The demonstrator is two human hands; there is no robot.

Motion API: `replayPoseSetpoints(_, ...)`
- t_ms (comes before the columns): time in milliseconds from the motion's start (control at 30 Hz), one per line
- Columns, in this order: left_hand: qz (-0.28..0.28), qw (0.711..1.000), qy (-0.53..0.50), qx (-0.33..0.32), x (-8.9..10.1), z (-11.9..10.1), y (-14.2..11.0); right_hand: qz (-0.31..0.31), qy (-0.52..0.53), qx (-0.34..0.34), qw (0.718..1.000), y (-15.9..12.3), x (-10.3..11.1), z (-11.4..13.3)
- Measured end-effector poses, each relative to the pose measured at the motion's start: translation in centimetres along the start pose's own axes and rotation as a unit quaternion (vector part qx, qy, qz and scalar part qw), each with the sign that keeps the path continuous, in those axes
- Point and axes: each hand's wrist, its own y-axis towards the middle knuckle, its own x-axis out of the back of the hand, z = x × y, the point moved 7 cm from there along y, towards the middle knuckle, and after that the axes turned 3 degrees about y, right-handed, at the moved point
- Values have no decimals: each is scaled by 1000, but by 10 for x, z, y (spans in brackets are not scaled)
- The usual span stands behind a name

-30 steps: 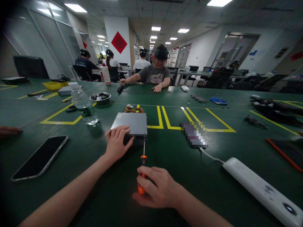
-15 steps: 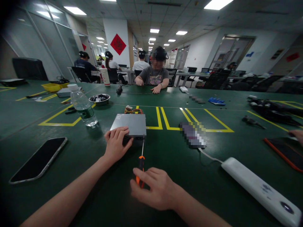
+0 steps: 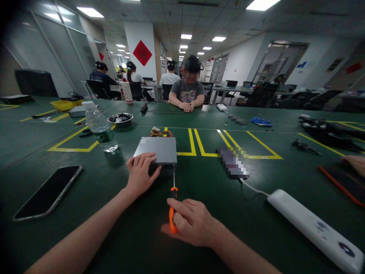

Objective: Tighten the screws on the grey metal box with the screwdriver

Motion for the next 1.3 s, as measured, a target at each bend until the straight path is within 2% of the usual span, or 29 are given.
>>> replayPoseSetpoints(200, -3, 1000, 5, -1, 1, -1, 0, 60, -12, 16, 998, 9, 0, 6)
replayPoseSetpoints(367, -1, 1000, 6, 3, 0, 0, 0, 4, -9, 16, 1000, 3, 0, 2)
replayPoseSetpoints(533, 4, 1000, 8, 2, 0, 0, 0, -18, 8, 19, 1000, -6, 0, 0)
replayPoseSetpoints(900, -6, 1000, 3, 3, 0, 0, 0, -4, 46, 55, 997, 16, -12, 15)
replayPoseSetpoints(1300, -4, 1000, -2, 3, 0, 0, 0, 11, 20, 53, 998, 10, -14, 12)
